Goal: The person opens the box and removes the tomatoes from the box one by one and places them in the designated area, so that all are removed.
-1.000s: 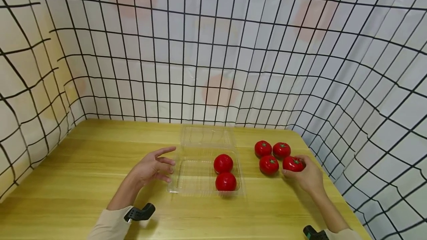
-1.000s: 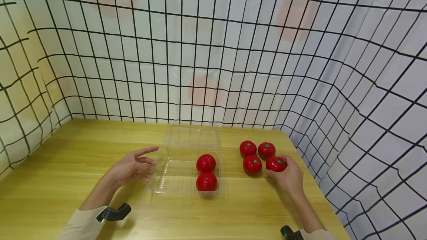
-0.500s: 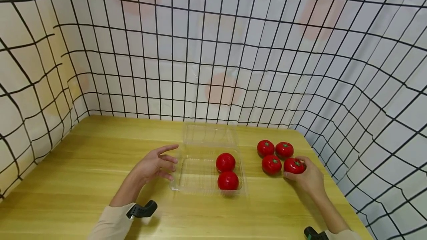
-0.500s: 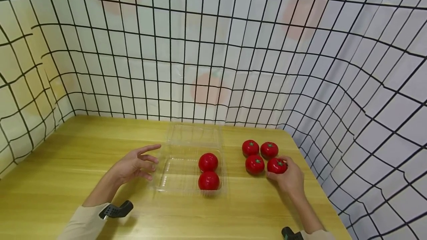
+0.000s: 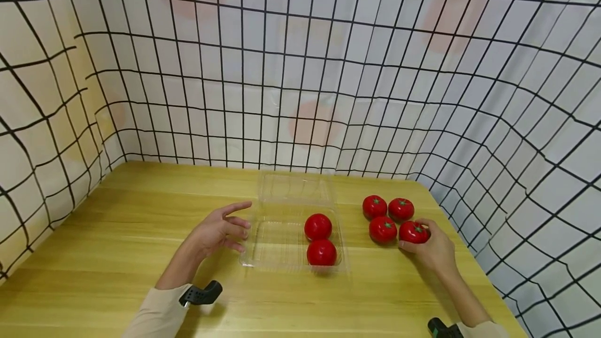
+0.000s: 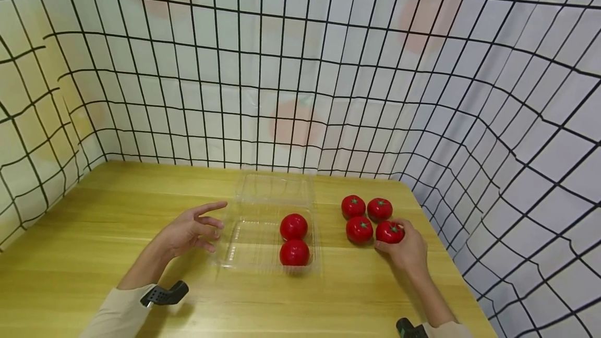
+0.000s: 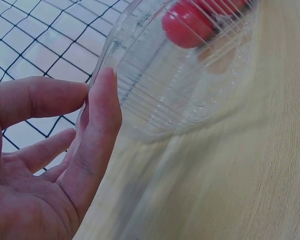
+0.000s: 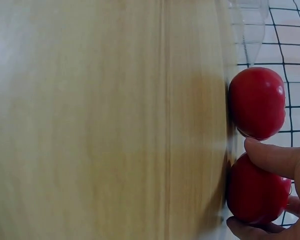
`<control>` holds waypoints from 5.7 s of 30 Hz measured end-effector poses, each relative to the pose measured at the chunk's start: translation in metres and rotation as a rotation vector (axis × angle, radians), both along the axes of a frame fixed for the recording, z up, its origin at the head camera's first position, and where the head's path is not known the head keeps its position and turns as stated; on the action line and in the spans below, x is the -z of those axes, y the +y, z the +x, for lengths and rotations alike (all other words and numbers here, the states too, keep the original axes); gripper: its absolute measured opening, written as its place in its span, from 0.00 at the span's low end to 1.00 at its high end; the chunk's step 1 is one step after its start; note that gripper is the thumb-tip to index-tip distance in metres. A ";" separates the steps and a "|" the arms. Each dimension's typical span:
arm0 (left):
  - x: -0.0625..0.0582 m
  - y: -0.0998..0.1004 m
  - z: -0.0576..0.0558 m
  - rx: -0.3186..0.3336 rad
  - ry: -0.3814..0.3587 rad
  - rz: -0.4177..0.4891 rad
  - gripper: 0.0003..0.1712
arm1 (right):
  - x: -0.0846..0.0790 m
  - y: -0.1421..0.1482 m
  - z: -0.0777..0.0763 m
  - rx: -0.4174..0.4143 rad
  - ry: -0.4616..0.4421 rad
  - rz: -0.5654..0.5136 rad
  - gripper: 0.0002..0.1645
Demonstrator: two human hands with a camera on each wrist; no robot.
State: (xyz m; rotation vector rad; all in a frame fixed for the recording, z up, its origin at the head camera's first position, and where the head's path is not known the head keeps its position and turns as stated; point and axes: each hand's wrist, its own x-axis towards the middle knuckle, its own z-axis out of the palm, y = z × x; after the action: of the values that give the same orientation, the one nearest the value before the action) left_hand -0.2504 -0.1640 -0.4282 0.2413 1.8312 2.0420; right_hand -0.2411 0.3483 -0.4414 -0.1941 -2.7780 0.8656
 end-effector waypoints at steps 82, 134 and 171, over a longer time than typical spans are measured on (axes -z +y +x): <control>0.002 0.000 -0.001 0.011 0.029 -0.026 0.49 | -0.075 -0.139 0.016 -0.313 0.196 -0.140 0.27; 0.000 0.002 0.000 -0.015 0.040 -0.053 0.46 | -0.049 -0.168 0.008 -0.746 -0.229 0.113 0.32; -0.004 0.005 0.001 -0.044 0.015 -0.071 0.46 | -0.048 -0.184 0.004 -0.678 -0.207 0.079 0.23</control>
State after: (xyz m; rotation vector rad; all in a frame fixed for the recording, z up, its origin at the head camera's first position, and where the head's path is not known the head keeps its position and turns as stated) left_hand -0.2498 -0.1588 -0.4246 0.1981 1.9300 2.0050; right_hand -0.2368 0.1643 -0.3936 0.7540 -3.0993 0.8989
